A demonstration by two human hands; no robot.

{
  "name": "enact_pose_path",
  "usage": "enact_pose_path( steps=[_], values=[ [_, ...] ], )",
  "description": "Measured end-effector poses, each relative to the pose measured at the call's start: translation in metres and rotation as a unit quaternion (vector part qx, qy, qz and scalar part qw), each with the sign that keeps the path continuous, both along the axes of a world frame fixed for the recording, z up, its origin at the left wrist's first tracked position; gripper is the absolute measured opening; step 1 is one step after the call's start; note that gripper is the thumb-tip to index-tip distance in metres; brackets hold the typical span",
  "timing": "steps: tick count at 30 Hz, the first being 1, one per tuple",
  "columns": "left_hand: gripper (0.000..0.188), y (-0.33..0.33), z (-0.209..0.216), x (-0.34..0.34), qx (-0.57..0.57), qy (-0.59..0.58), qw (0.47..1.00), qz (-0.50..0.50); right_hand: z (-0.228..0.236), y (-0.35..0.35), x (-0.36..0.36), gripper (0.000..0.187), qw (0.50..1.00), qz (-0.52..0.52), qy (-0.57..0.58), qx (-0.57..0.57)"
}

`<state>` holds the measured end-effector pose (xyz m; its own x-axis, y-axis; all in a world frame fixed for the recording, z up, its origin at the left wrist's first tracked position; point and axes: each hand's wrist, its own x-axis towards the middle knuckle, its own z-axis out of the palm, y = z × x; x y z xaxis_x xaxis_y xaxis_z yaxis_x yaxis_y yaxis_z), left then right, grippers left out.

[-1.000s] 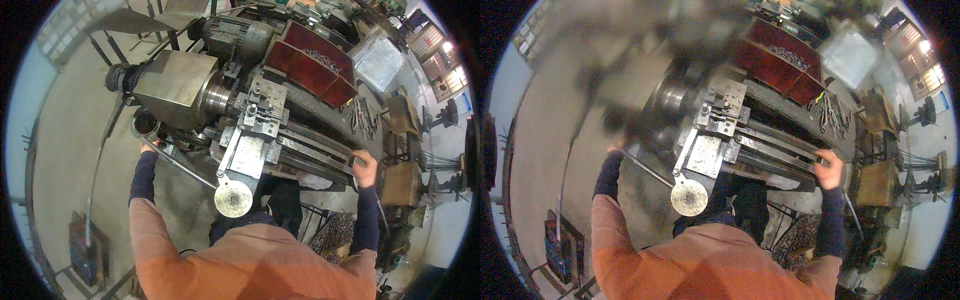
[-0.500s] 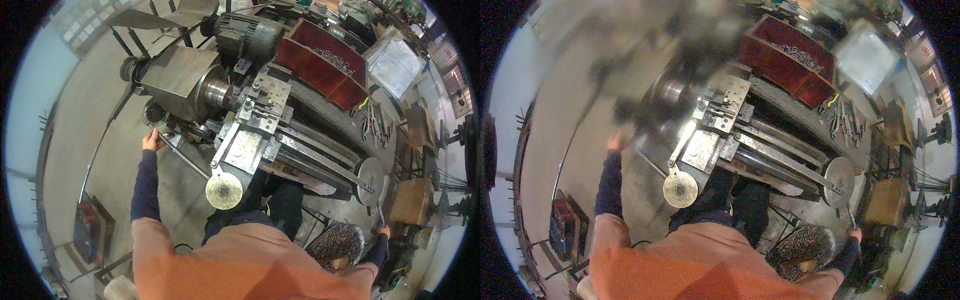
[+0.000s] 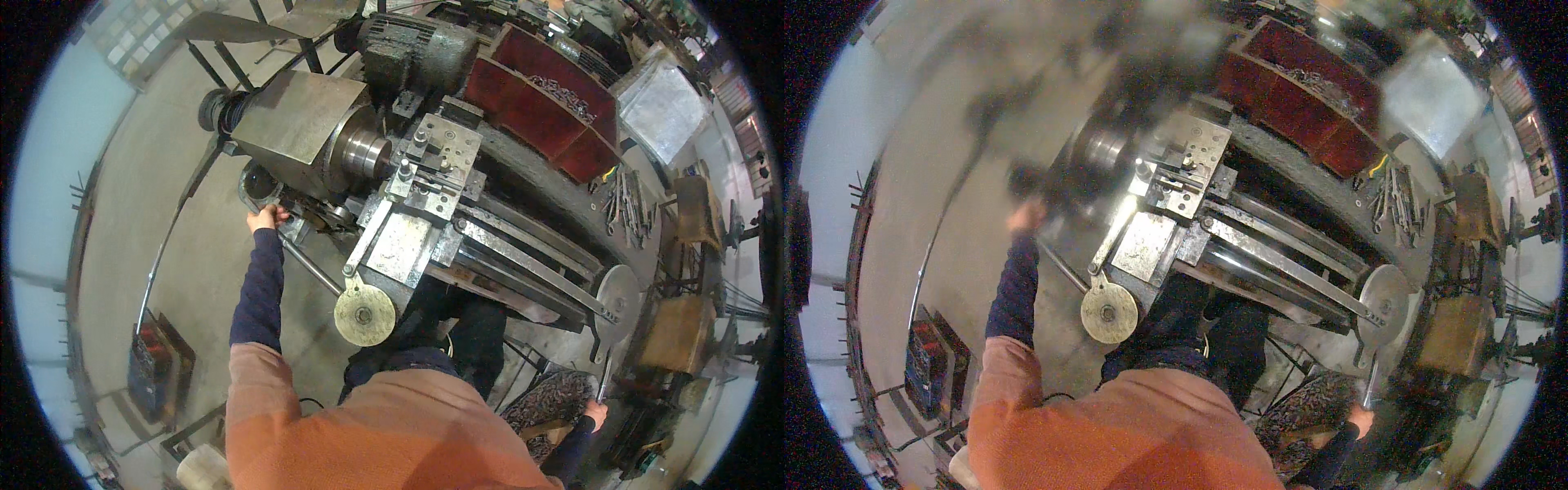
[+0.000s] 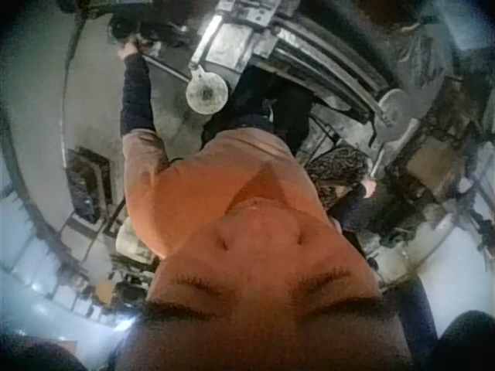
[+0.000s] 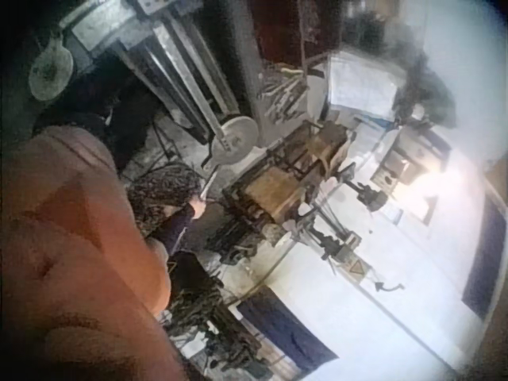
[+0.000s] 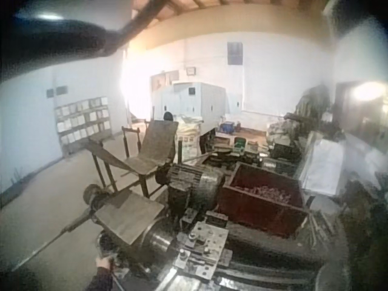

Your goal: The person operates a metal lathe to machine small cylindrical metal pieces. They repeatedly load a piece into the chuck, engage the cutting tool, and then remove the finished piece, placing it into a collection bin. The process is repeated for multiple pieces throughout the clip.

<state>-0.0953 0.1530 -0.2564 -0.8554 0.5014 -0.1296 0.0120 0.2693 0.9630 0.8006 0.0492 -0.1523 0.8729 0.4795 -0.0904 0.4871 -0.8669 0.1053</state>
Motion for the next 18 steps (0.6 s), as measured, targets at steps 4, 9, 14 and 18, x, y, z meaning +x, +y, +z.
enact_pose_path(
  steps=[4, 9, 14, 18],
  values=[
    [0.026, 0.005, -0.01, -0.003, 0.047, -0.019, 0.999, 0.009, -0.006, -0.004, 0.002, 0.042, 0.999, -0.03, 0.007, -0.01],
    [0.028, 0.003, -0.032, -0.02, 0.101, -0.057, 0.992, 0.058, -0.01, 0.0, 0.0, 0.05, 0.999, -0.039, 0.01, 0.015],
    [0.033, 0.009, -0.003, -0.01, -0.026, -0.017, 0.999, 0.026, -0.016, 0.011, 0.037, 0.049, 0.998, -0.063, -0.004, -0.011],
    [0.03, 0.015, 0.002, -0.005, 0.013, 0.0, 1.0, 0.023, 0.0, 0.048, 0.089, 0.039, 0.992, 0.064, -0.075, -0.078]
  ],
)
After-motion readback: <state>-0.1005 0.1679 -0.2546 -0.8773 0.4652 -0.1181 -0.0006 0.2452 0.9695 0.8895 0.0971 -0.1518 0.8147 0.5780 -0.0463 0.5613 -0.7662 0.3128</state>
